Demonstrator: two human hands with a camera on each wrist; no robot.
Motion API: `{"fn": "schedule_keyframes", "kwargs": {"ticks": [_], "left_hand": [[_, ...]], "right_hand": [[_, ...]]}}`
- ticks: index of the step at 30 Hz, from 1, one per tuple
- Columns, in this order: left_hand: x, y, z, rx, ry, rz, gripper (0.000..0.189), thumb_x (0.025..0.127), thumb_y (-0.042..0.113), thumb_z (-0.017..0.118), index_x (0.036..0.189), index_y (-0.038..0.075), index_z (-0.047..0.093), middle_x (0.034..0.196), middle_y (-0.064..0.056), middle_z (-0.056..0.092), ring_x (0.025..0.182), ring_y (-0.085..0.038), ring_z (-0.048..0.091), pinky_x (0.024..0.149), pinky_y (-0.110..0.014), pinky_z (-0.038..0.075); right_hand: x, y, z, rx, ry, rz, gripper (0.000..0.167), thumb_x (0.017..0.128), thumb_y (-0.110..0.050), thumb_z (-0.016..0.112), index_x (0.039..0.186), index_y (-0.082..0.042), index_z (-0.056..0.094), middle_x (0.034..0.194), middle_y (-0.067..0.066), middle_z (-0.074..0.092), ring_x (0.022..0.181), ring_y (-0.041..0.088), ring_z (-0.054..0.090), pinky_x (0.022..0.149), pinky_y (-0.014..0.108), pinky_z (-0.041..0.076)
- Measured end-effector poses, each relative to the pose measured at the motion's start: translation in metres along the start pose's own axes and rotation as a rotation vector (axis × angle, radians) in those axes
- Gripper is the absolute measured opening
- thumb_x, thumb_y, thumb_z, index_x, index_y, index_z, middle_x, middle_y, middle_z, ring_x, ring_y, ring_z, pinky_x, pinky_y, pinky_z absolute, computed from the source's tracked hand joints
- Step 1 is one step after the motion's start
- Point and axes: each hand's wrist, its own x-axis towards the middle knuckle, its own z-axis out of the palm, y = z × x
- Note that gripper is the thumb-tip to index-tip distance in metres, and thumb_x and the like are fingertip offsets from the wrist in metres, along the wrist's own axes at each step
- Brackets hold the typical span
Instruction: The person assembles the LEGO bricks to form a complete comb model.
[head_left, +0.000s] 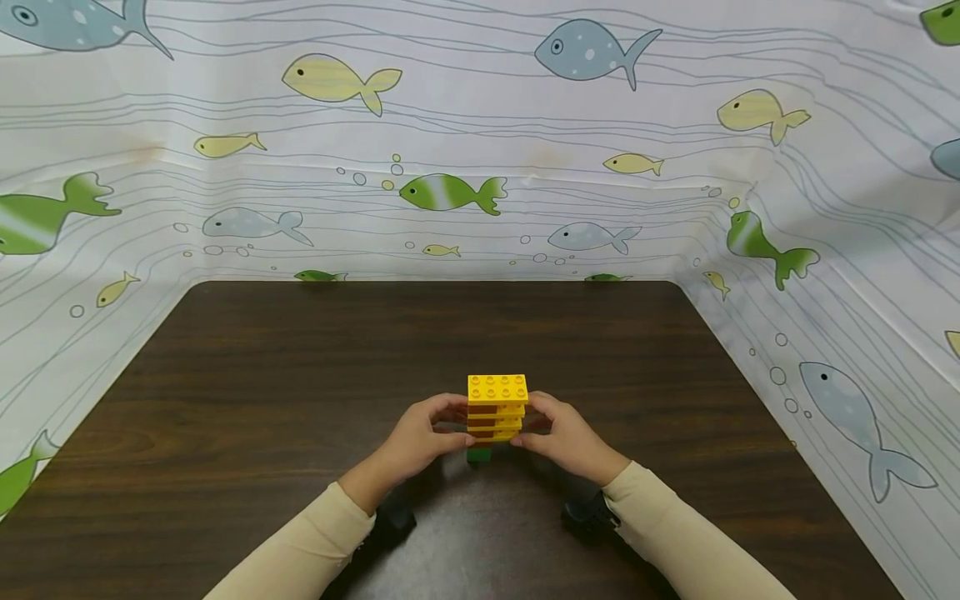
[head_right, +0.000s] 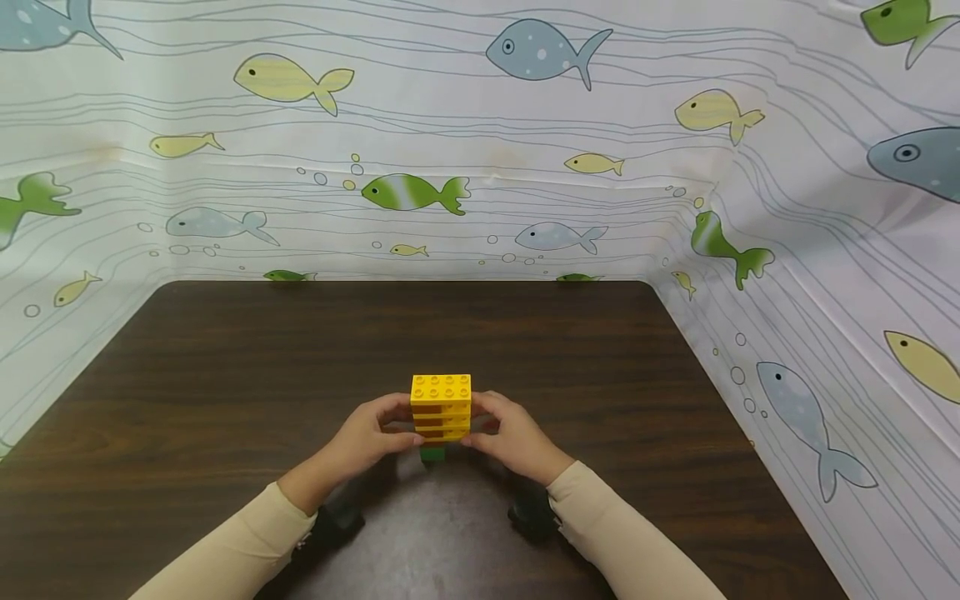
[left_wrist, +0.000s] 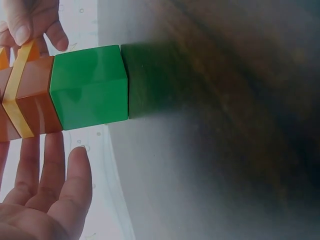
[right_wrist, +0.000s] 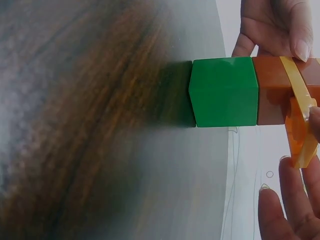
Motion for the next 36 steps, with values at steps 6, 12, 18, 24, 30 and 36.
{"fn": "schedule_keyframes", "kwargs": {"ticks": [6, 12, 18, 24, 30, 36], "left_hand": [[0.003, 0.001, -0.002, -0.002, 0.022, -0.013, 0.042, 0.088, 0.012, 0.070, 0.126, 0.000, 0.057, 0.116, -0.014, 0.063, 0.109, -0.031, 0.059, 0.091, -0.046, 0.049], [0.009, 0.004, -0.006, -0.002, 0.063, -0.040, 0.042, 0.087, 0.012, 0.071, 0.126, 0.002, 0.058, 0.117, -0.013, 0.063, 0.109, -0.030, 0.059, 0.091, -0.045, 0.049], [0.018, 0.005, -0.012, 0.000, 0.107, -0.054, 0.042, 0.088, 0.011, 0.070, 0.126, -0.001, 0.057, 0.118, -0.015, 0.063, 0.108, -0.030, 0.059, 0.093, -0.045, 0.048], [0.028, 0.008, -0.019, -0.011, 0.136, -0.078, 0.044, 0.089, 0.013, 0.070, 0.129, 0.000, 0.056, 0.118, -0.014, 0.062, 0.105, -0.027, 0.060, 0.092, -0.042, 0.049], [0.040, 0.006, -0.027, -0.055, 0.139, -0.128, 0.047, 0.090, 0.013, 0.069, 0.133, 0.002, 0.054, 0.118, -0.014, 0.061, 0.105, -0.026, 0.058, 0.089, -0.040, 0.051], [0.048, 0.005, -0.034, -0.093, 0.142, -0.186, 0.050, 0.092, 0.015, 0.067, 0.137, 0.003, 0.050, 0.122, -0.017, 0.058, 0.109, -0.029, 0.058, 0.090, -0.044, 0.051]], "right_hand": [[0.005, 0.001, 0.000, 0.014, 0.017, -0.005, 0.050, 0.087, -0.009, 0.071, 0.133, -0.001, 0.053, 0.125, 0.015, 0.058, 0.113, 0.032, 0.058, 0.091, 0.041, 0.051], [0.012, 0.001, -0.002, 0.055, 0.037, 0.004, 0.051, 0.087, -0.009, 0.071, 0.133, 0.002, 0.052, 0.122, 0.018, 0.060, 0.104, 0.031, 0.063, 0.088, 0.042, 0.052], [0.025, 0.004, -0.005, 0.066, 0.057, 0.002, 0.055, 0.087, -0.010, 0.071, 0.136, 0.002, 0.049, 0.122, 0.017, 0.061, 0.107, 0.030, 0.063, 0.088, 0.041, 0.052], [0.040, 0.001, -0.011, 0.115, 0.082, -0.004, 0.058, 0.087, -0.009, 0.071, 0.139, 0.000, 0.047, 0.126, 0.017, 0.061, 0.113, 0.031, 0.060, 0.091, 0.043, 0.050], [0.053, 0.002, -0.013, 0.198, 0.067, 0.046, 0.060, 0.090, -0.010, 0.068, 0.143, -0.001, 0.043, 0.130, 0.017, 0.058, 0.115, 0.030, 0.058, 0.093, 0.040, 0.049], [0.065, 0.003, -0.014, 0.269, 0.057, 0.137, 0.059, 0.092, -0.009, 0.064, 0.145, -0.003, 0.040, 0.131, 0.016, 0.056, 0.114, 0.028, 0.058, 0.092, 0.037, 0.050]]}}
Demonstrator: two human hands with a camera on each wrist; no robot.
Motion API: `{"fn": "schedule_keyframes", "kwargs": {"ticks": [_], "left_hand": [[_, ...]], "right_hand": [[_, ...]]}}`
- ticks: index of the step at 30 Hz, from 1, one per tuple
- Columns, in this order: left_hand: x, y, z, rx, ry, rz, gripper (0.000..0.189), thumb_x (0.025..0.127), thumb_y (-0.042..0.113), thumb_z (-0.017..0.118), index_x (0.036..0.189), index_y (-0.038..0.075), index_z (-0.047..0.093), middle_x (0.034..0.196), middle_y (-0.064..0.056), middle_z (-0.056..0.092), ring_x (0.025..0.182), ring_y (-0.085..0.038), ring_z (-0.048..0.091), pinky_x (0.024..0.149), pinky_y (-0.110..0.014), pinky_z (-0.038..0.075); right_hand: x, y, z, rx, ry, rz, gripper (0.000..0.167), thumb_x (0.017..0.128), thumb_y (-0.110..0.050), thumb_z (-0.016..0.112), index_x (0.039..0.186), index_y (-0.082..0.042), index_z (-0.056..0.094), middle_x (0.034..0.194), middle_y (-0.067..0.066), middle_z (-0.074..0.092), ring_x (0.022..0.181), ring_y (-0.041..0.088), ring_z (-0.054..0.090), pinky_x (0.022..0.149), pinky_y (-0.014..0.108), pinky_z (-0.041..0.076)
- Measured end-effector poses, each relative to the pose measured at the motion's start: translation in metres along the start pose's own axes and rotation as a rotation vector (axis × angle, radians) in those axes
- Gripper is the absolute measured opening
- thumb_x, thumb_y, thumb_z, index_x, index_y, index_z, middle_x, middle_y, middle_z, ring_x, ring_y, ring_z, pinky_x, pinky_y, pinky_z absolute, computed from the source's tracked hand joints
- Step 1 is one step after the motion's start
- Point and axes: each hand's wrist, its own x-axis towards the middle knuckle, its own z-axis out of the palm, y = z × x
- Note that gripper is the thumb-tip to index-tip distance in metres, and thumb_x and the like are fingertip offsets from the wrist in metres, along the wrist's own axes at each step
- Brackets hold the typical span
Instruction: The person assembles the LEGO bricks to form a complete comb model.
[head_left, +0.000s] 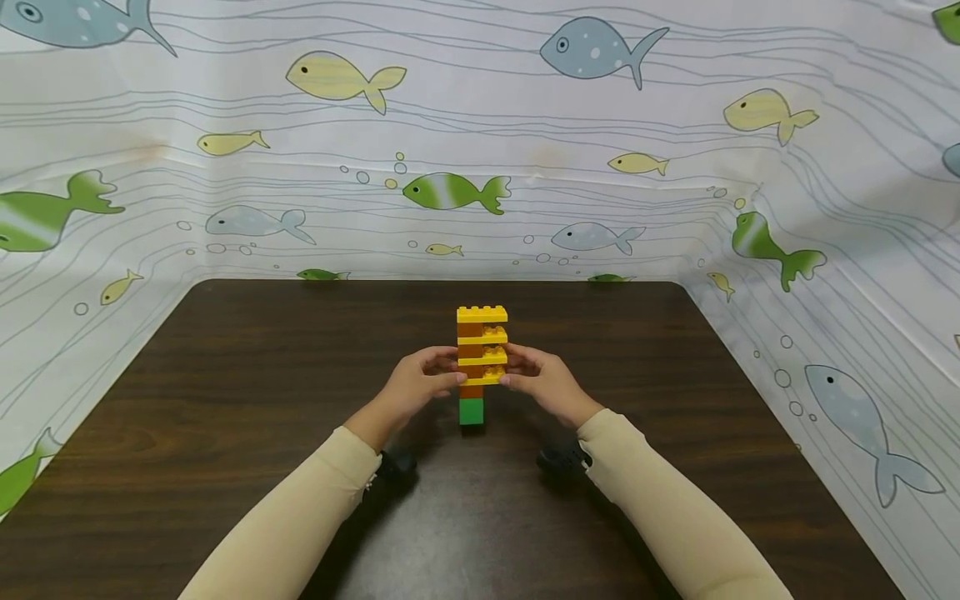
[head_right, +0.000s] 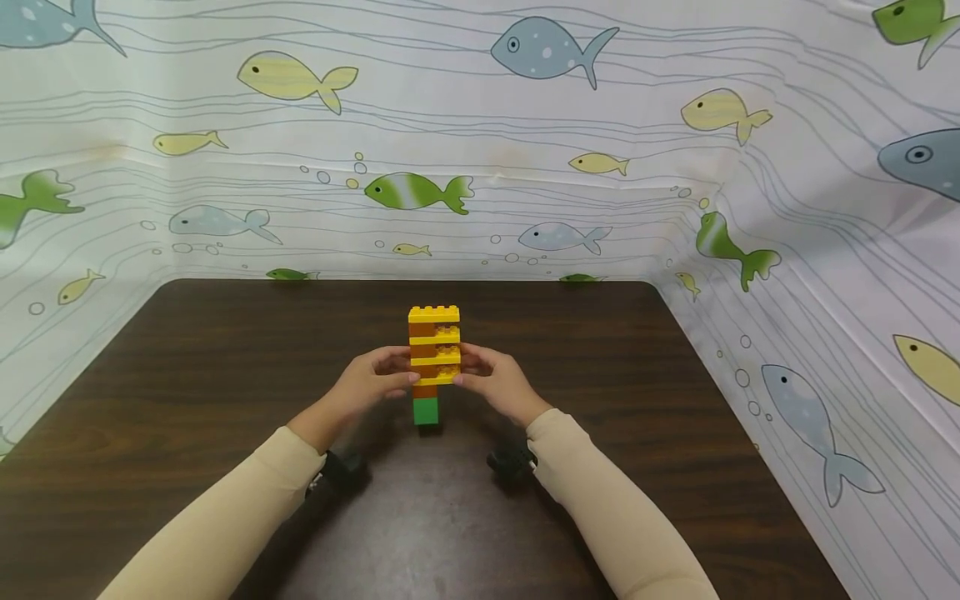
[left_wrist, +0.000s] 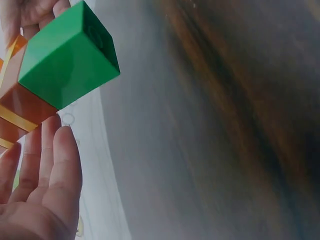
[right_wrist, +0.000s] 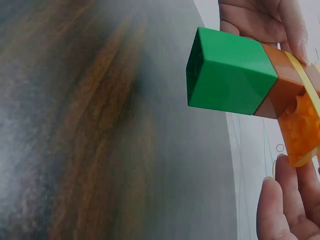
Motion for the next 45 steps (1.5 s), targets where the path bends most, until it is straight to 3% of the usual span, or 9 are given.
{"fn": "schedule_keyframes", "kwargs": {"ticks": [12, 19, 38, 45], "left_hand": [[0.015, -0.002, -0.007, -0.036, 0.005, -0.100, 0.052, 0.094, 0.020, 0.064, 0.140, 0.005, 0.047, 0.122, -0.018, 0.057, 0.110, -0.032, 0.062, 0.090, -0.045, 0.051], [0.025, -0.001, -0.012, -0.031, -0.025, -0.153, 0.053, 0.095, 0.019, 0.063, 0.141, 0.003, 0.044, 0.129, -0.020, 0.055, 0.115, -0.034, 0.060, 0.090, -0.045, 0.050], [0.042, -0.010, -0.019, -0.019, -0.091, -0.263, 0.053, 0.097, 0.021, 0.060, 0.142, -0.001, 0.041, 0.134, -0.022, 0.054, 0.114, -0.033, 0.060, 0.089, -0.042, 0.052], [0.047, -0.014, -0.017, -0.025, -0.092, -0.274, 0.052, 0.098, 0.018, 0.057, 0.143, -0.002, 0.040, 0.135, -0.024, 0.052, 0.114, -0.034, 0.059, 0.091, -0.044, 0.050]], "right_hand": [[0.021, 0.006, 0.002, 0.064, -0.011, 0.113, 0.057, 0.094, -0.015, 0.062, 0.146, -0.005, 0.040, 0.134, 0.017, 0.054, 0.118, 0.029, 0.057, 0.092, 0.039, 0.050], [0.028, 0.002, 0.004, 0.055, -0.008, 0.176, 0.056, 0.095, -0.016, 0.061, 0.146, -0.004, 0.040, 0.138, 0.018, 0.051, 0.121, 0.031, 0.055, 0.092, 0.039, 0.050], [0.044, 0.013, 0.008, 0.075, -0.046, 0.250, 0.053, 0.099, -0.017, 0.054, 0.147, -0.001, 0.037, 0.142, 0.020, 0.048, 0.123, 0.033, 0.054, 0.094, 0.042, 0.048], [0.048, 0.016, 0.010, 0.049, -0.040, 0.268, 0.051, 0.100, -0.018, 0.052, 0.147, -0.002, 0.038, 0.142, 0.018, 0.048, 0.123, 0.032, 0.053, 0.096, 0.043, 0.047]]}}
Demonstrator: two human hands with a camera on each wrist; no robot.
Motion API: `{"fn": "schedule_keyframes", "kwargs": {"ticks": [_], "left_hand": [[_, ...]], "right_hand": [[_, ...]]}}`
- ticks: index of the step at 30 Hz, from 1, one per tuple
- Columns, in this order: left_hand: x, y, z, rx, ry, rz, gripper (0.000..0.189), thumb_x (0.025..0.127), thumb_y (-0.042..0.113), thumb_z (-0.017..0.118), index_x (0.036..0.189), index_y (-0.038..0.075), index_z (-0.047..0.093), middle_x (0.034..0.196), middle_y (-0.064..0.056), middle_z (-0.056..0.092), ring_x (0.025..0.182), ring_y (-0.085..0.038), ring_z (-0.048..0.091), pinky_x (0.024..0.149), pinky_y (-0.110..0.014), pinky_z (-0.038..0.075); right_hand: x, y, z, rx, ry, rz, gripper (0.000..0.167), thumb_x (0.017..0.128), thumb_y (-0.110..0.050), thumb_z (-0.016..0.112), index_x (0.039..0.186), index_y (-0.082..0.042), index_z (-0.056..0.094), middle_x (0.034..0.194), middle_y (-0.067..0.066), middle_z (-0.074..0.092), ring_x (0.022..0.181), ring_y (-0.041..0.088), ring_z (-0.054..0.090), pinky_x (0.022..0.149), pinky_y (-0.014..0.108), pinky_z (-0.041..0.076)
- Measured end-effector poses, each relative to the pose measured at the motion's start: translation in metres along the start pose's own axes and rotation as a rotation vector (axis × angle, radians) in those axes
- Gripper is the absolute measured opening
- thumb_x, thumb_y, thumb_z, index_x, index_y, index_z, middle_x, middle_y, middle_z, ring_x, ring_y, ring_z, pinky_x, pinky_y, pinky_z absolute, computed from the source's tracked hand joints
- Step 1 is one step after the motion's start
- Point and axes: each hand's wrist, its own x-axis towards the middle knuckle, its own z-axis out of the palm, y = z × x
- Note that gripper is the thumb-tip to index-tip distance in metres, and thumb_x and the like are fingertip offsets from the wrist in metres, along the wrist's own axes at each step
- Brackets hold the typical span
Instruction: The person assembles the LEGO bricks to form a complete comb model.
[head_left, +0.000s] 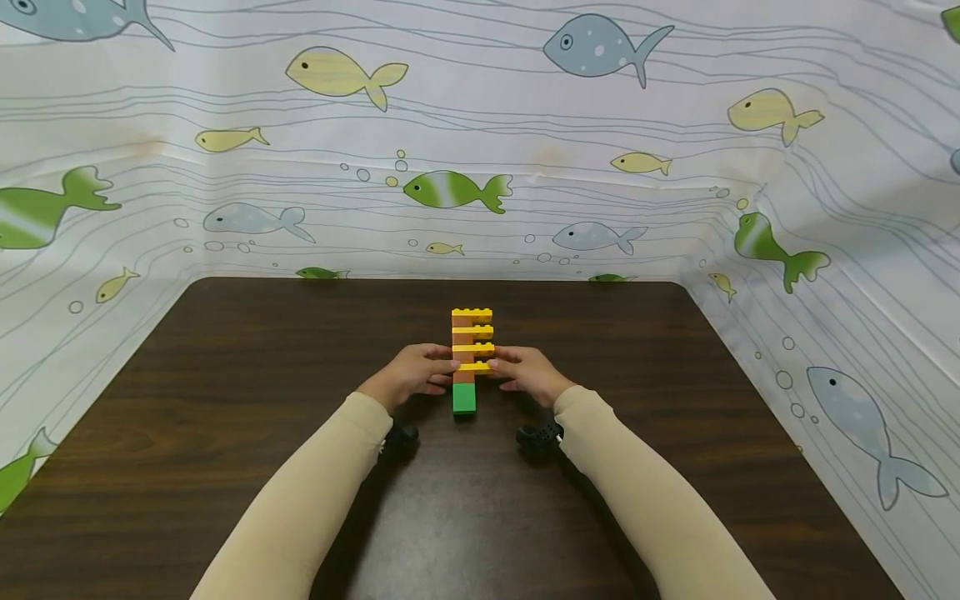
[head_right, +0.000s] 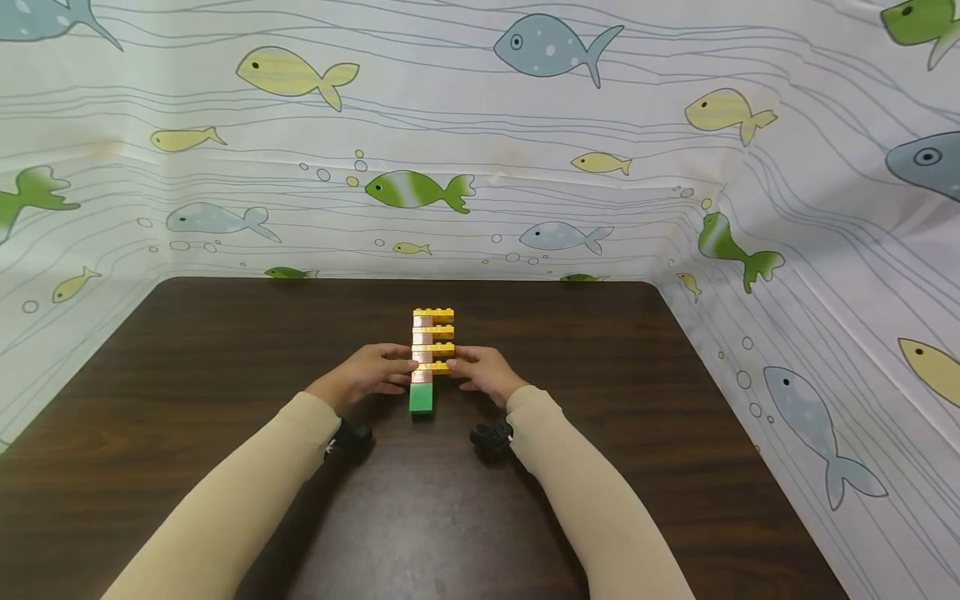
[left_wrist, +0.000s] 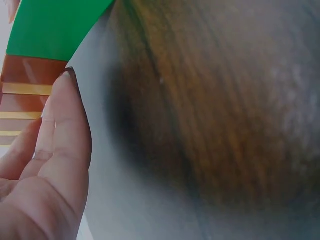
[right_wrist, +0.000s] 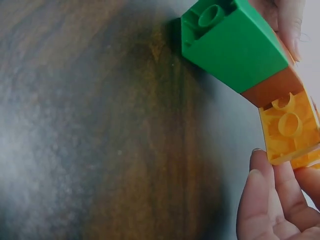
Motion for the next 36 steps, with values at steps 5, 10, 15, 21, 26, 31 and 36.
{"fn": "schedule_keyframes", "kwargs": {"ticks": [5, 10, 15, 21, 26, 31, 36], "left_hand": [[0.002, 0.001, 0.003, -0.017, 0.031, -0.026, 0.052, 0.097, 0.017, 0.058, 0.143, -0.002, 0.041, 0.135, -0.023, 0.053, 0.113, -0.032, 0.060, 0.091, -0.043, 0.050], [0.003, 0.002, 0.004, -0.010, 0.050, -0.055, 0.052, 0.097, 0.018, 0.059, 0.142, -0.001, 0.042, 0.133, -0.022, 0.055, 0.109, -0.028, 0.062, 0.089, -0.040, 0.051], [0.005, 0.001, 0.005, -0.005, 0.072, -0.058, 0.053, 0.096, 0.018, 0.060, 0.142, -0.002, 0.043, 0.131, -0.022, 0.056, 0.106, -0.028, 0.063, 0.087, -0.039, 0.053], [0.006, 0.001, 0.008, 0.003, 0.102, -0.060, 0.052, 0.096, 0.018, 0.060, 0.142, -0.001, 0.044, 0.133, -0.021, 0.055, 0.109, -0.031, 0.062, 0.087, -0.040, 0.052], [0.006, 0.002, 0.008, 0.021, 0.099, -0.058, 0.052, 0.097, 0.015, 0.059, 0.143, -0.002, 0.043, 0.134, -0.023, 0.054, 0.111, -0.033, 0.061, 0.088, -0.042, 0.052], [0.006, 0.004, 0.009, 0.036, 0.107, -0.070, 0.050, 0.096, 0.012, 0.060, 0.141, -0.002, 0.045, 0.131, -0.022, 0.056, 0.110, -0.032, 0.062, 0.087, -0.043, 0.052], [0.005, 0.004, 0.011, 0.053, 0.107, -0.064, 0.049, 0.095, 0.010, 0.060, 0.140, -0.003, 0.045, 0.130, -0.021, 0.056, 0.113, -0.033, 0.060, 0.089, -0.044, 0.051]], "right_hand": [[0.002, 0.001, 0.001, -0.048, 0.001, -0.008, 0.048, 0.102, -0.019, 0.049, 0.145, -0.001, 0.041, 0.141, 0.019, 0.049, 0.122, 0.032, 0.054, 0.095, 0.043, 0.047], [0.001, -0.002, 0.002, -0.095, 0.020, 0.009, 0.047, 0.102, -0.021, 0.050, 0.145, -0.003, 0.042, 0.140, 0.018, 0.050, 0.120, 0.031, 0.056, 0.096, 0.043, 0.047], [0.002, -0.004, 0.003, -0.135, 0.030, 0.032, 0.048, 0.101, -0.022, 0.050, 0.145, -0.005, 0.043, 0.139, 0.017, 0.052, 0.118, 0.030, 0.058, 0.095, 0.043, 0.047], [0.003, -0.007, 0.004, -0.177, 0.051, 0.050, 0.045, 0.101, -0.022, 0.051, 0.142, -0.003, 0.047, 0.134, 0.017, 0.056, 0.113, 0.028, 0.061, 0.094, 0.043, 0.048], [0.005, -0.005, 0.005, -0.196, 0.061, 0.049, 0.044, 0.101, -0.022, 0.051, 0.140, -0.003, 0.049, 0.131, 0.017, 0.058, 0.110, 0.028, 0.062, 0.095, 0.045, 0.048], [0.005, -0.004, 0.006, -0.225, 0.065, 0.044, 0.044, 0.100, -0.023, 0.052, 0.139, -0.002, 0.051, 0.130, 0.017, 0.059, 0.108, 0.027, 0.063, 0.095, 0.046, 0.047], [0.005, -0.004, 0.007, -0.251, 0.075, 0.044, 0.044, 0.100, -0.023, 0.053, 0.138, -0.001, 0.051, 0.129, 0.017, 0.059, 0.107, 0.027, 0.063, 0.094, 0.045, 0.048]]}}
